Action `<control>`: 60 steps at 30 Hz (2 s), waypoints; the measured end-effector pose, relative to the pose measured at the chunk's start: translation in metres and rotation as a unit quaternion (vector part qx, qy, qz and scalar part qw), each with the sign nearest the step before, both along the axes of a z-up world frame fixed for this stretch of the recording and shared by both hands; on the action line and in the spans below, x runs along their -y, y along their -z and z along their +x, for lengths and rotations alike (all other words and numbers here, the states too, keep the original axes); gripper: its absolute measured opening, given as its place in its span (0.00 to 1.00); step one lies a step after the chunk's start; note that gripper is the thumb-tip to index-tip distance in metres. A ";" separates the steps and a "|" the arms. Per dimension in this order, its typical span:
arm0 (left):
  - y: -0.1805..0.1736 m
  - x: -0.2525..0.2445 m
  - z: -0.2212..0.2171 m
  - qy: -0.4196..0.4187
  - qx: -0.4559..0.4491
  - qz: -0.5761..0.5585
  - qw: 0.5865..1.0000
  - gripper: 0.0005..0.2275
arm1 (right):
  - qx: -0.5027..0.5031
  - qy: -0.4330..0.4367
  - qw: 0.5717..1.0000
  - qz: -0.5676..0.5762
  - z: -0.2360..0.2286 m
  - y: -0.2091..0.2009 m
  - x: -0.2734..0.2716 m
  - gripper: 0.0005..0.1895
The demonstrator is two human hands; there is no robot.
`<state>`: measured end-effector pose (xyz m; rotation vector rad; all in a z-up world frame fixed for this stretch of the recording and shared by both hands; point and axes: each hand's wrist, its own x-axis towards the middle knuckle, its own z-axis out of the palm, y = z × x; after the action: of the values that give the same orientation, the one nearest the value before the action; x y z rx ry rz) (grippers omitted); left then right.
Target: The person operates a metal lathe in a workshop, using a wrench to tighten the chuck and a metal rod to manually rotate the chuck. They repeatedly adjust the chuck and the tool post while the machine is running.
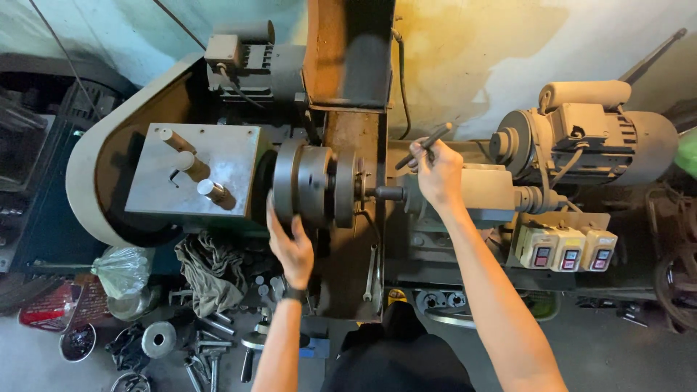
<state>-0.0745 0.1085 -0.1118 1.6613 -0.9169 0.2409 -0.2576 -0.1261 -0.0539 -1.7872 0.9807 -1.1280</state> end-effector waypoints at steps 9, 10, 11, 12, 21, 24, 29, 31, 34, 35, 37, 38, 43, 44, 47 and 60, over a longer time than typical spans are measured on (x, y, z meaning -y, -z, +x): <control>-0.081 0.029 0.024 0.033 0.138 0.026 0.989 0.20 | -0.047 0.009 0.998 -0.039 -0.001 -0.010 -0.003 0.06; -0.087 0.052 0.042 0.032 0.137 0.028 0.990 0.20 | -0.047 0.007 0.998 -0.037 -0.001 -0.010 -0.004 0.06; -0.093 0.074 0.060 0.046 0.137 0.093 0.985 0.20 | -0.034 0.002 0.999 -0.008 -0.001 -0.011 -0.005 0.06; -0.099 0.097 0.078 0.061 0.136 0.158 0.976 0.22 | -0.020 -0.002 1.000 0.022 -0.002 -0.012 -0.006 0.07; -0.019 0.019 0.004 -0.017 0.028 -0.040 0.999 0.21 | -0.033 -0.004 0.999 0.007 -0.001 -0.010 -0.005 0.06; 0.050 -0.015 -0.016 -0.043 0.031 -0.014 0.999 0.25 | -0.020 -0.002 1.000 0.005 0.000 -0.007 -0.002 0.06; -0.018 -0.001 -0.006 -0.034 0.007 0.004 0.999 0.24 | -0.022 -0.003 1.000 0.011 0.001 -0.012 -0.002 0.07; -0.067 0.025 0.015 -0.048 0.139 0.009 0.989 0.23 | -0.043 0.000 0.999 0.013 -0.002 -0.010 -0.004 0.07; -0.104 0.066 0.052 0.054 0.104 0.140 0.983 0.21 | -0.021 -0.016 0.999 0.031 -0.003 -0.007 -0.002 0.08; -0.117 0.073 0.054 0.045 0.005 0.255 0.966 0.23 | -0.014 -0.021 0.999 0.027 -0.005 -0.007 -0.002 0.08; -0.113 0.074 0.054 0.028 -0.099 0.359 0.928 0.26 | -0.009 -0.036 0.999 0.020 -0.007 -0.006 0.003 0.08; -0.096 0.064 0.051 0.023 -0.092 0.283 0.954 0.24 | -0.014 -0.026 1.000 0.009 -0.007 -0.004 0.004 0.07; -0.057 0.006 0.017 0.038 0.022 -0.001 0.999 0.23 | 0.017 -0.039 0.999 0.014 -0.018 0.009 0.009 0.07; -0.046 -0.006 0.009 0.036 -0.014 -0.002 0.999 0.22 | 0.060 -0.038 0.997 -0.008 -0.023 0.012 0.012 0.08; -0.004 -0.069 -0.013 0.026 -0.120 0.052 0.991 0.19 | 0.204 -0.057 0.977 0.014 -0.044 0.014 -0.012 0.09; 0.075 -0.206 -0.030 -0.261 -0.518 0.312 0.753 0.33 | -0.020 -0.426 0.876 0.226 -0.007 0.055 -0.270 0.07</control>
<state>-0.1042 0.3143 -0.1865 2.2116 0.3991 -0.6643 -0.2648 0.1443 -0.1085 -1.5701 0.3292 -0.2688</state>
